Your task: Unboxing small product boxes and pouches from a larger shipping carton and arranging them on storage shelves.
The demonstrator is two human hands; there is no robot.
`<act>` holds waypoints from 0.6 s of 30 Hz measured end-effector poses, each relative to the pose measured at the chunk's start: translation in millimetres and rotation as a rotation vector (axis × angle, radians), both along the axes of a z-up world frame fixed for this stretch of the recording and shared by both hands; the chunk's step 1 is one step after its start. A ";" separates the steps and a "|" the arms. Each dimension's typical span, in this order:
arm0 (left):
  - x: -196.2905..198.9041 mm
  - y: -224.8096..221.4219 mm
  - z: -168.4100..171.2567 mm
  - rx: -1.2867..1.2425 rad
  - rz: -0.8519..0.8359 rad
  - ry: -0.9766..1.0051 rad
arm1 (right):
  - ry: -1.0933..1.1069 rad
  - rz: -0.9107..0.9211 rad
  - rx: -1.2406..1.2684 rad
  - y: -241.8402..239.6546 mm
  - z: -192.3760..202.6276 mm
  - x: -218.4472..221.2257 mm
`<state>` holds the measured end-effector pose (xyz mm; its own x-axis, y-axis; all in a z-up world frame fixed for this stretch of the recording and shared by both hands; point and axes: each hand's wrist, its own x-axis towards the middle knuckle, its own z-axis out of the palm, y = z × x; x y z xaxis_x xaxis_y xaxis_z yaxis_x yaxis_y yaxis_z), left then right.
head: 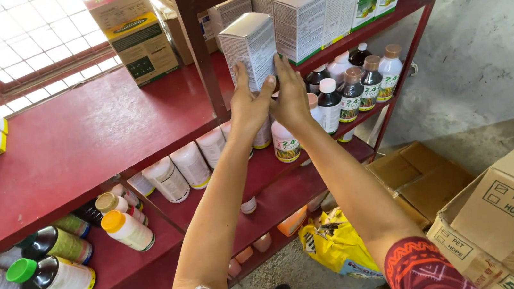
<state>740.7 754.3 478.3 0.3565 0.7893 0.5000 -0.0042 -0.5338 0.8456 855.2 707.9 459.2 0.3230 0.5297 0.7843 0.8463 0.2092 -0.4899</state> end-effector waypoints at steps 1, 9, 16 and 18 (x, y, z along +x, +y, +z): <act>2.2 4.4 -3.1 -0.001 0.000 -0.004 | -0.004 0.000 -0.001 -2.5 -3.1 -0.6; 29.0 41.4 -18.5 0.054 -0.005 -0.074 | -0.113 0.002 -0.065 -11.7 -5.2 -7.4; 37.9 52.5 -9.4 -0.117 -0.036 -0.130 | -0.185 0.014 -0.117 11.8 -6.2 13.3; 42.7 61.4 -10.5 -0.064 -0.013 -0.112 | -0.227 -0.002 -0.165 19.1 -4.8 19.4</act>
<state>783.4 815.7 467.9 0.3118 0.8165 0.4860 -0.1069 -0.4781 0.8718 874.6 727.1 454.4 0.1497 0.6561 0.7396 0.9387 0.1406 -0.3147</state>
